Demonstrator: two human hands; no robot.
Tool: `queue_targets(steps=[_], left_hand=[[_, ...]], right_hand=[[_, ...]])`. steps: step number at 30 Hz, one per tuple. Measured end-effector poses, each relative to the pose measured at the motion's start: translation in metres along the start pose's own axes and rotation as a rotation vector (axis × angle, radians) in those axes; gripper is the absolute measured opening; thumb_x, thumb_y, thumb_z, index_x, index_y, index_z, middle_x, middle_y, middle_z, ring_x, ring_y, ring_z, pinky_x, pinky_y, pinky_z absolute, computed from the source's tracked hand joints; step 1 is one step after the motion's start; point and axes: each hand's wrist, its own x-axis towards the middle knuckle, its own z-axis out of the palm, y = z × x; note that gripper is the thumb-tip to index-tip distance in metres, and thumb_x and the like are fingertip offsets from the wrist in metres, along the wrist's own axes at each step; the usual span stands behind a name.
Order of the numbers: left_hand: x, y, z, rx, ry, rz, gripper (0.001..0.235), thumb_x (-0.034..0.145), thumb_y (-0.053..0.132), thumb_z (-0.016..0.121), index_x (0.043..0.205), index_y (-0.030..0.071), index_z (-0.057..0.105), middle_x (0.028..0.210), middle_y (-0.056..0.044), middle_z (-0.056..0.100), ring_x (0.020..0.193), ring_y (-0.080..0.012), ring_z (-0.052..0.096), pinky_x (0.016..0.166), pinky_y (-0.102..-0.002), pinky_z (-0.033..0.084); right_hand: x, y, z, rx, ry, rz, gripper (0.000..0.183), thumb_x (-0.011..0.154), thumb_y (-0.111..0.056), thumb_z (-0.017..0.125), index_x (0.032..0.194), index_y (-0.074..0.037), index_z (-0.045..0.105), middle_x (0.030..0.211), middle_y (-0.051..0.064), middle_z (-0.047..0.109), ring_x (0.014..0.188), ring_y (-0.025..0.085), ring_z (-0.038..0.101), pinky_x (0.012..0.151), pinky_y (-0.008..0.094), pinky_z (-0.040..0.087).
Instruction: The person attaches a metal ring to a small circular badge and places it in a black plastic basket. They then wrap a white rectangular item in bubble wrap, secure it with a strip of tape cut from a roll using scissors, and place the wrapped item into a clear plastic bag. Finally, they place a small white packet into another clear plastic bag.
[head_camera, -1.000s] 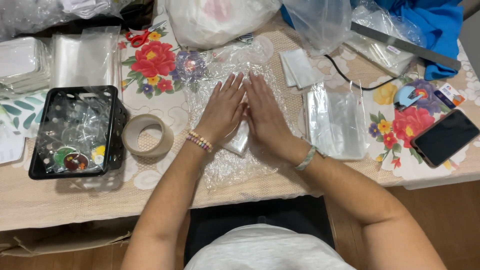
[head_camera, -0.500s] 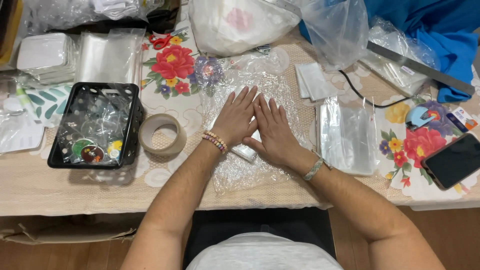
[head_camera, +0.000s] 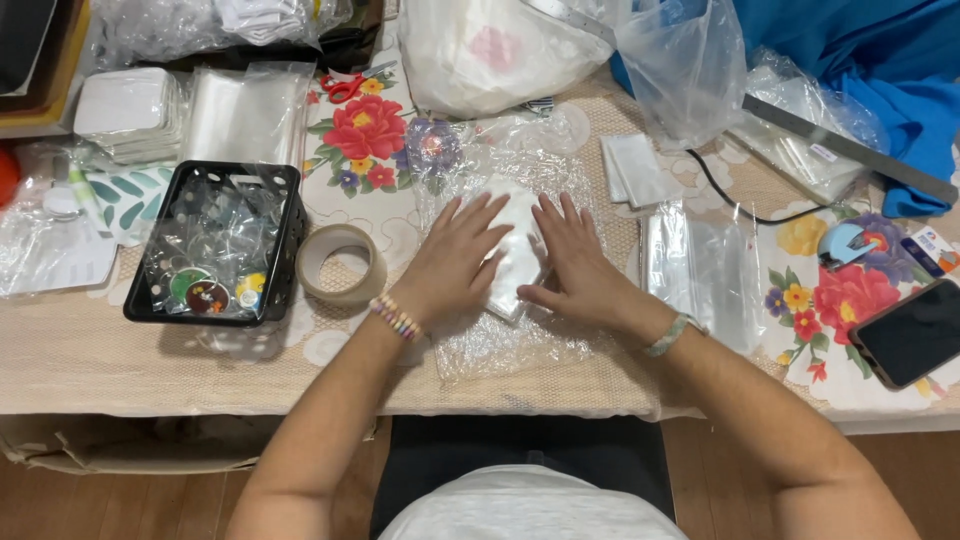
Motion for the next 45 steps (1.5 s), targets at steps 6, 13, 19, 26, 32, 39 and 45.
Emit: queue_targets(steps=[6,13,19,26,32,39,45], left_hand=[[-0.044,-0.016,0.017,0.336,-0.149,0.139,0.044,0.094,0.025,0.058,0.136,0.012,0.055,0.138,-0.015,0.057,0.133,-0.0355,0.052,0.114,-0.055,0.033],[-0.028,-0.067,0.076,0.684,0.135,0.428,0.052,0.093,0.04,0.059,0.129,0.003,0.059,0.118,-0.02,0.068,0.11,-0.0352,0.068,0.09,-0.044,0.055],[-0.013,-0.048,0.057,0.678,0.304,0.506,0.024,0.096,0.017,0.056,0.116,0.008,0.066,0.101,-0.012,0.074,0.093,-0.0248,0.073,0.085,-0.035,0.056],[-0.003,-0.01,-0.002,0.216,0.287,0.265,0.038,0.097,0.031,0.068,0.126,0.009,0.057,0.103,-0.012,0.072,0.1,-0.0256,0.072,0.087,-0.037,0.058],[-0.002,0.006,-0.021,-0.5,0.689,0.001,0.109,0.084,0.011,0.089,0.159,0.004,0.01,0.158,-0.026,0.036,0.143,-0.0482,0.038,0.121,-0.064,0.026],[-0.044,0.057,0.021,-0.282,0.139,0.172,0.046,0.085,0.031,0.079,0.119,0.004,0.063,0.104,-0.013,0.067,0.108,-0.0307,0.065,0.1,-0.046,0.049],[-0.076,0.048,0.067,0.293,-0.141,0.374,0.024,0.084,0.016,0.071,0.106,0.006,0.068,0.09,-0.011,0.068,0.092,-0.0269,0.068,0.079,-0.039,0.053]], right_hand=[[-0.018,-0.012,0.026,-0.405,0.012,-0.239,0.066,0.085,-0.038,0.067,0.144,-0.014,0.05,0.147,0.015,0.048,0.138,0.04,0.041,0.113,0.059,0.029],[-0.009,-0.035,0.022,-0.407,-0.009,-0.212,0.072,0.088,-0.056,0.056,0.142,-0.009,0.05,0.133,0.016,0.062,0.126,0.037,0.058,0.112,0.063,0.028],[0.005,-0.031,0.053,-0.755,0.302,-0.13,0.04,0.085,-0.028,0.069,0.111,0.002,0.068,0.09,0.014,0.07,0.092,0.033,0.072,0.106,0.066,0.037],[0.018,-0.013,0.005,-0.634,0.418,-0.044,0.009,0.083,-0.012,0.062,0.086,-0.008,0.069,0.062,0.002,0.062,0.058,0.024,0.07,0.072,0.043,0.057],[0.006,-0.027,-0.089,-0.054,0.413,0.154,0.01,0.086,-0.021,0.076,0.095,-0.019,0.079,0.067,0.01,0.072,0.071,0.04,0.071,0.073,0.049,0.056],[-0.03,-0.019,-0.112,1.06,0.897,0.198,0.033,0.095,-0.024,0.077,0.123,-0.014,0.064,0.11,-0.001,0.072,0.108,0.012,0.07,0.106,0.037,0.056],[-0.061,0.01,-0.07,1.371,0.785,0.519,0.044,0.088,-0.012,0.077,0.129,-0.009,0.063,0.108,0.007,0.073,0.099,0.023,0.074,0.097,0.047,0.06]])
